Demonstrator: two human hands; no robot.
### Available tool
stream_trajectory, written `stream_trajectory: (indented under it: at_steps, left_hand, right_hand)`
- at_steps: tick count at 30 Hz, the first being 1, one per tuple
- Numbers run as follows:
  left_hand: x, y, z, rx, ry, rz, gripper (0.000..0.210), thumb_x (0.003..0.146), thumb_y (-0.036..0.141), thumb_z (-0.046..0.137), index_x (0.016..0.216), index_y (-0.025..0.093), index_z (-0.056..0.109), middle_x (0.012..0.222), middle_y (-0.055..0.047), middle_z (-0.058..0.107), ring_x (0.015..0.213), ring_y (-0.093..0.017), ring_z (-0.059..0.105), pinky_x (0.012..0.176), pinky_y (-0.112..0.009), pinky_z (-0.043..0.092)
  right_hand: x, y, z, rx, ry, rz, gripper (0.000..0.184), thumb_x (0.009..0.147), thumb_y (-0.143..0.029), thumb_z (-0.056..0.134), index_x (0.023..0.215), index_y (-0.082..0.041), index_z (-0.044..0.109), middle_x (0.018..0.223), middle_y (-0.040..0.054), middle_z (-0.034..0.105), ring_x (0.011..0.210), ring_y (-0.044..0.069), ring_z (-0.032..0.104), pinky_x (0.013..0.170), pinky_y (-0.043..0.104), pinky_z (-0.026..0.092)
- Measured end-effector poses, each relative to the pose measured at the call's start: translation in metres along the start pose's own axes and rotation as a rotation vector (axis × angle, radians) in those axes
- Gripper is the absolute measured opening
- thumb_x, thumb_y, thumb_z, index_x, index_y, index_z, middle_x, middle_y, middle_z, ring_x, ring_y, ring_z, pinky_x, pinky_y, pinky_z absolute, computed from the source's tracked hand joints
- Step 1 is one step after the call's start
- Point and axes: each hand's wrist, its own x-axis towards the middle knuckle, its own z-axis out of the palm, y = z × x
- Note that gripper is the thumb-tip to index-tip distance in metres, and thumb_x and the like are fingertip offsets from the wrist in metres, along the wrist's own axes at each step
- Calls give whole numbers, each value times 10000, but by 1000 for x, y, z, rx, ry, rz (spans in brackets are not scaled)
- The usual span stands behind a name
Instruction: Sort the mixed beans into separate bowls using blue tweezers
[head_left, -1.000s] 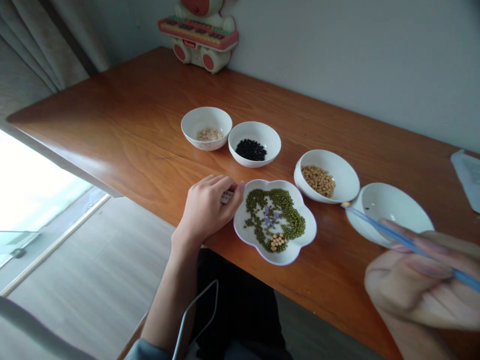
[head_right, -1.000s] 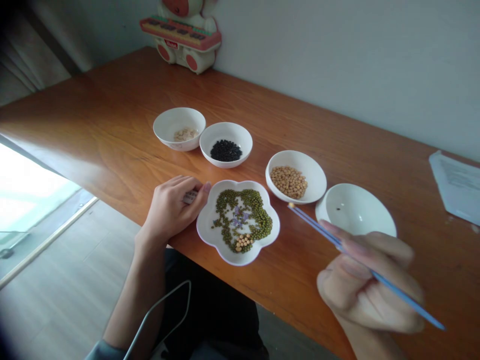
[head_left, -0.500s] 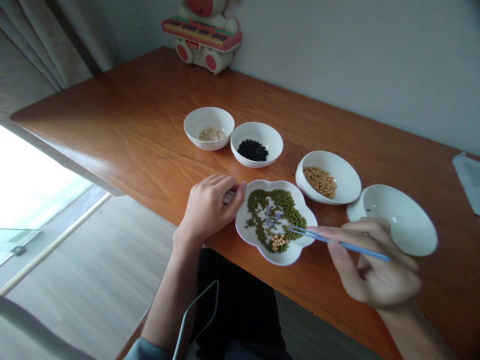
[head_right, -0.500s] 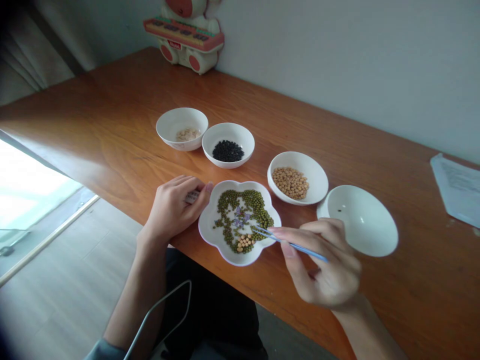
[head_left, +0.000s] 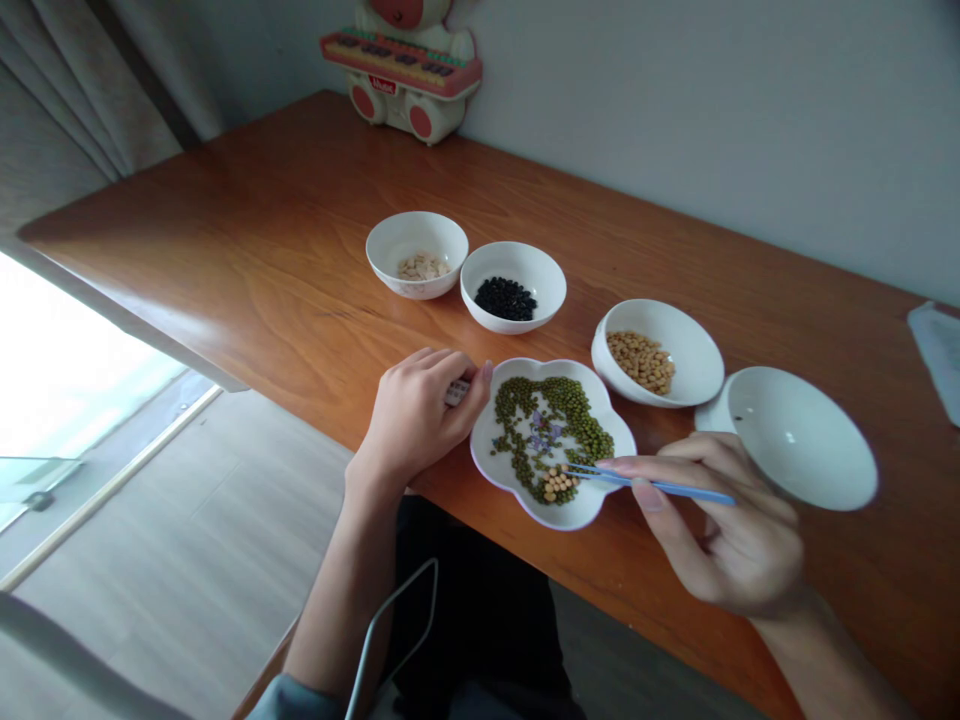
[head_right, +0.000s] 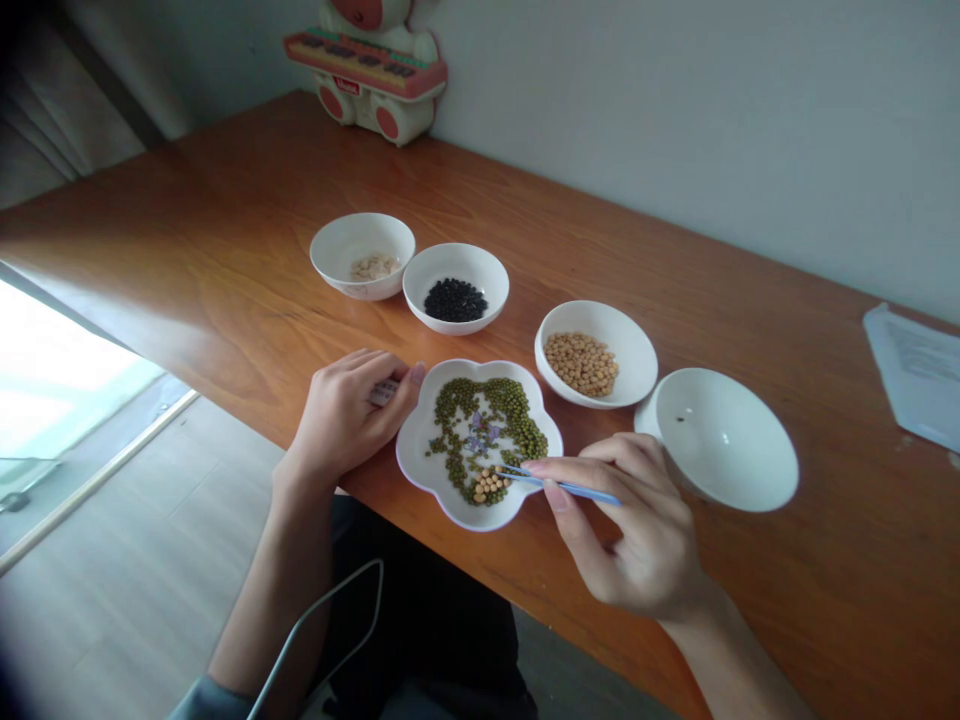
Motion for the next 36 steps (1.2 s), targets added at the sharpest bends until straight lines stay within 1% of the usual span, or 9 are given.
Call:
stream_trajectory:
  at_steps: [6,11,15,18,22,26,28,31,36]
  left_hand:
    - [0,0,1,2,5,2,379,1039,356,527,696,200,563,684,-27,640,641,-157,572,646,-303,423]
    - [0,0,0,6,6,6,380,1031,349,535,681,202,554,672,-23,630,626,-156,557,626,-305,408]
    - [1,0,-2,-5,-10,-4,378,1031,337,538,677,204,539,669,-16,623,604,-149,537,607,-299,399]
    - [2,0,-2,-18,-9,-6,283,1023,314,551,765,206,596,721,-17,648,663,-162,593,662,-299,445]
    - [1,0,-1,0,36,-35,134,997,277,585,882,221,625,844,-35,699,781,-196,656,746,-323,498]
    - [0,1,-2,11,73,-46,62,981,272,616,939,227,621,925,-51,710,868,-220,676,825,-355,526]
    - [0,1,-3,0,65,-55,57,982,272,617,952,224,623,934,-54,710,887,-225,679,834,-359,529]
    - [-1,-1,-4,-70,32,-99,104,993,299,611,930,219,631,908,-42,700,857,-210,677,802,-334,526]
    - [-11,-6,-8,-243,13,-234,164,1006,364,610,979,206,649,886,-22,705,778,-169,658,730,-276,515]
  right_hand:
    - [-1,1,1,9,-4,22,357,832,-50,692,1122,-254,738,965,2,804,779,182,676,734,379,522]
    - [0,0,0,-11,44,-7,379,813,-29,703,1132,-229,745,936,8,794,752,170,658,687,361,522]
    - [-3,2,-6,-60,194,-47,517,806,-1,672,1262,-238,721,945,2,797,702,161,629,663,371,520]
    - [-10,12,-13,-161,356,-28,610,815,-9,661,1355,-292,678,1000,12,803,688,179,619,605,376,513]
    - [-14,28,-21,-370,517,-15,618,806,-25,703,1335,-346,697,982,-13,802,665,184,637,594,364,522]
    - [-7,30,-25,-496,429,90,660,838,-6,711,1408,-331,649,986,11,807,769,209,677,761,389,549]
    - [-3,25,-25,-472,424,83,643,851,-8,696,1407,-326,643,971,9,804,770,207,672,771,390,544]
    - [1,16,-23,-322,408,9,557,855,-24,681,1351,-278,671,974,5,803,764,190,664,721,366,550]
    - [7,5,-13,40,241,18,392,879,-31,649,1207,-239,703,995,10,803,799,163,680,690,328,556]
